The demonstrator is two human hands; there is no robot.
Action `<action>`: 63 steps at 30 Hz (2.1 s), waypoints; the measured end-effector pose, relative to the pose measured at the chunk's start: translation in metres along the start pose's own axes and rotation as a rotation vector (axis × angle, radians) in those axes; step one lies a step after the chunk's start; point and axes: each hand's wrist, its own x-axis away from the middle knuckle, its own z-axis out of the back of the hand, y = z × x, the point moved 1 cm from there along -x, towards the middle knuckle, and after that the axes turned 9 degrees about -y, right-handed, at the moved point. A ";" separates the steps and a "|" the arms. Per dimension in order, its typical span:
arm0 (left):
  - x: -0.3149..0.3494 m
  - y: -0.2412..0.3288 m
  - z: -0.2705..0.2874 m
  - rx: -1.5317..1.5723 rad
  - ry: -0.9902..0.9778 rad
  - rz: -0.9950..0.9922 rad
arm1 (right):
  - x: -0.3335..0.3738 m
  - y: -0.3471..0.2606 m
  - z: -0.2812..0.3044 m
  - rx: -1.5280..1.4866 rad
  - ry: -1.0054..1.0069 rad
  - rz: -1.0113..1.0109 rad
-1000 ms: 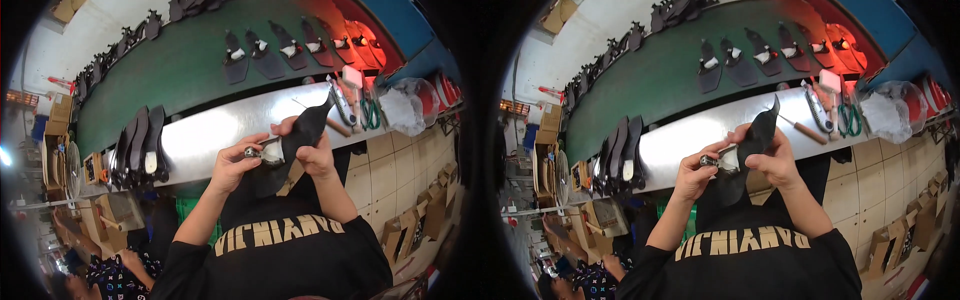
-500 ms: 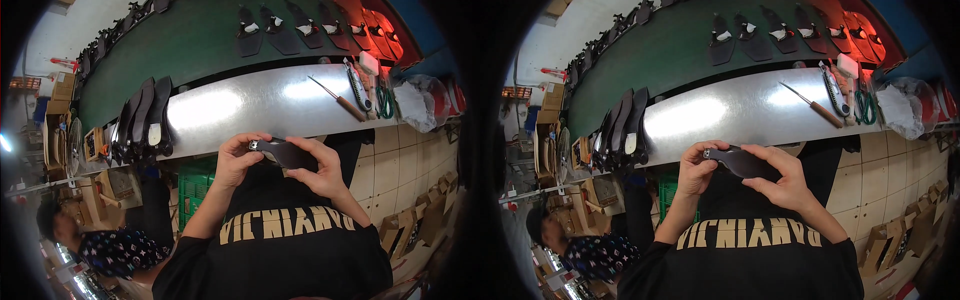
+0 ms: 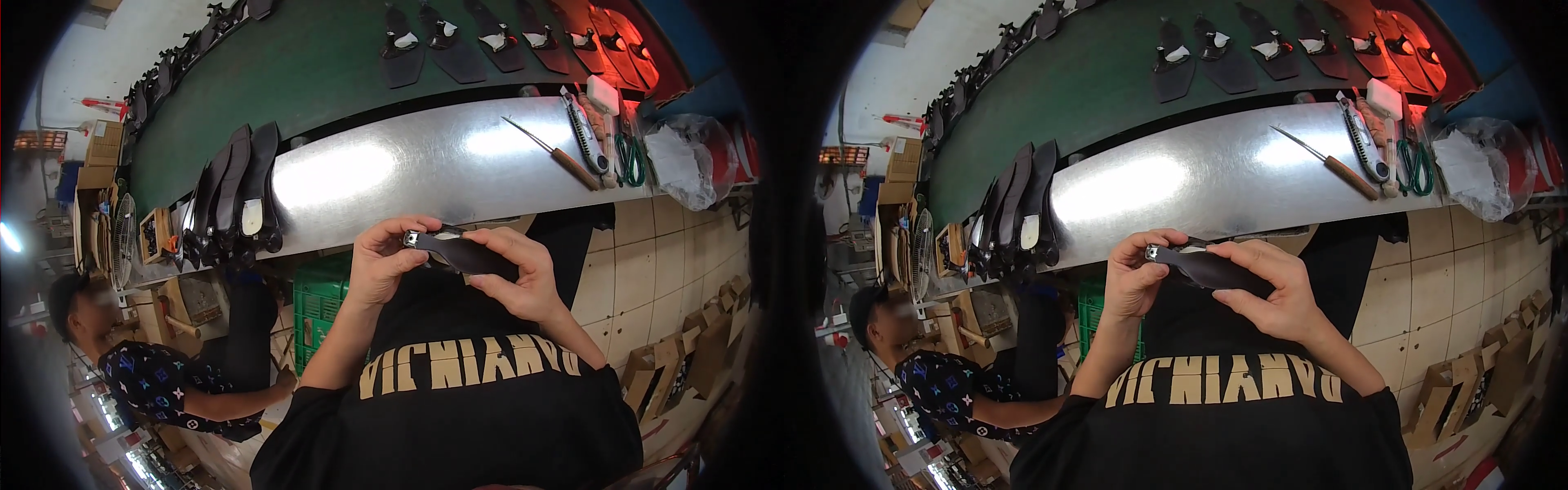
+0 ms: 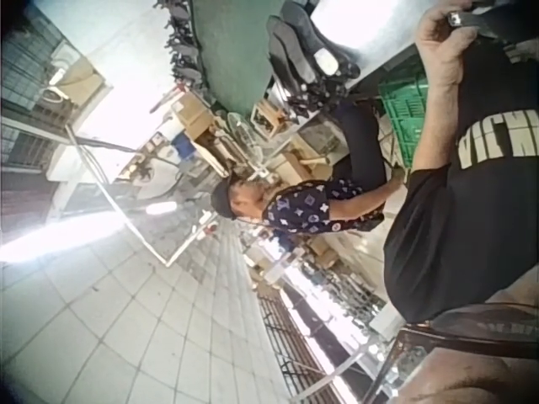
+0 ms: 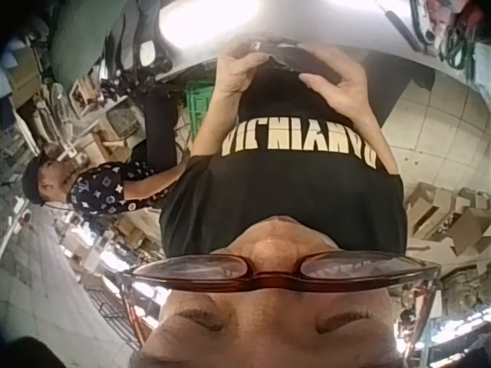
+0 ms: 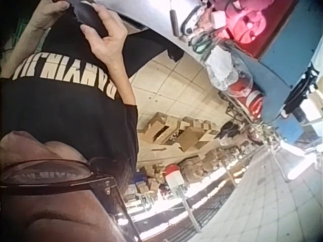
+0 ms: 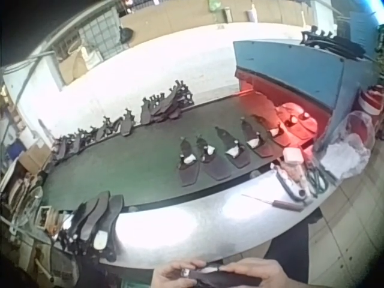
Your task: Processing shoe soles and components on a factory assembly line.
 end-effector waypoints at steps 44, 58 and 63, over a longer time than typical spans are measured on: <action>0.007 -0.003 -0.012 -0.205 0.042 0.276 | -0.003 0.012 0.000 0.174 -0.133 -0.157; 0.003 -0.004 -0.010 -0.288 0.112 0.311 | -0.011 0.012 -0.001 0.423 -0.279 -0.029; -0.001 -0.002 -0.013 -0.332 0.115 0.288 | -0.008 0.020 -0.005 0.360 -0.231 -0.078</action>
